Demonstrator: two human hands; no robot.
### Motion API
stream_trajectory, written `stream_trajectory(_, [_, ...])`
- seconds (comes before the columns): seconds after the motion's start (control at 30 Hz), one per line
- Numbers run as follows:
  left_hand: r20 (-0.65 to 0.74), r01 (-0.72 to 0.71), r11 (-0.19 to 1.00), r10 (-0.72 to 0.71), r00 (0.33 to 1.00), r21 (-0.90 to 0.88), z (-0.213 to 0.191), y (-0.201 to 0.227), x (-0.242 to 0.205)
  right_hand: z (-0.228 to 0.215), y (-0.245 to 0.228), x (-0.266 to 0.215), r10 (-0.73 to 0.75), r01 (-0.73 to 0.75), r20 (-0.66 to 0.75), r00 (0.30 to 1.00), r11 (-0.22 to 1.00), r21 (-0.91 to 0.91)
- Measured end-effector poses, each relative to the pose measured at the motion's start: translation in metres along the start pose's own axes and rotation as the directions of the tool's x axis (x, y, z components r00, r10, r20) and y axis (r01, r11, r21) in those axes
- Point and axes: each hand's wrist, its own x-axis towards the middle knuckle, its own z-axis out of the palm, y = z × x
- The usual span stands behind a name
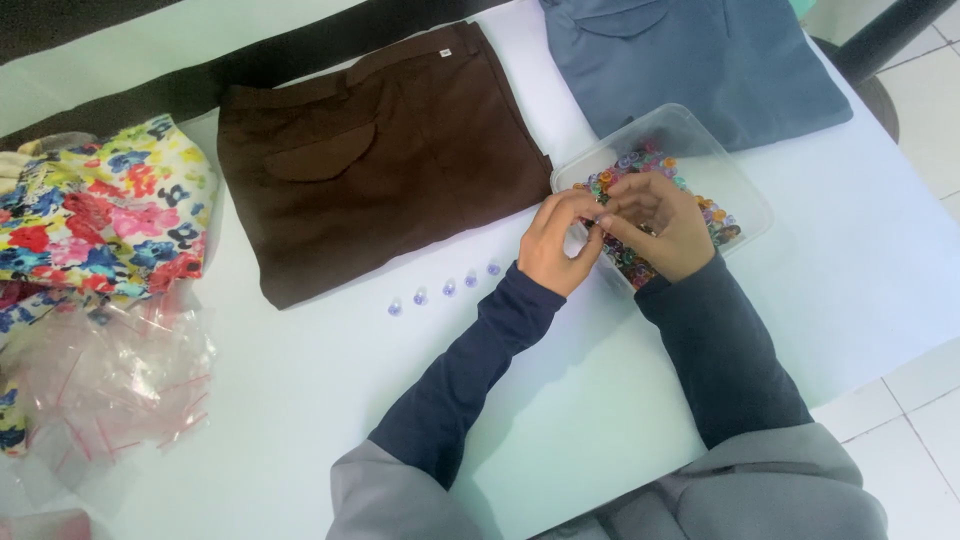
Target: Sorting buttons by color from a container and placing them into small plastic bags.
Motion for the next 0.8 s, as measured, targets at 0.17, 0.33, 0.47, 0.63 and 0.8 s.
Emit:
stream_trajectory(0.17, [0.003,-0.025,0.998,0.025,1.000,0.049,-0.055,0.026,-0.018,0.032,-0.022,-0.016,-0.043,0.042,0.020,0.999,0.998,0.040])
stream_trajectory(0.33, [0.052,-0.001,0.995,-0.005,0.999,0.102,-0.108,0.042,-0.049,0.087,-0.015,-0.047,-0.194,0.189,0.018,0.981,0.925,-0.329])
stream_trajectory(0.47, [0.089,0.004,0.988,-0.018,0.996,0.153,-0.134,0.027,-0.080,0.126,-0.004,-0.067,-0.277,0.263,0.007,0.961,0.903,-0.340])
stream_trajectory(0.63, [0.158,0.053,0.969,-0.093,0.983,0.241,-0.143,-0.016,-0.113,0.148,0.014,-0.070,-0.163,0.168,0.045,0.986,0.969,-0.183])
stream_trajectory(0.8, [0.263,-0.040,0.895,-0.088,0.961,0.444,-0.143,-0.042,-0.125,0.157,0.043,-0.063,-0.278,0.299,0.111,0.954,0.903,-0.309])
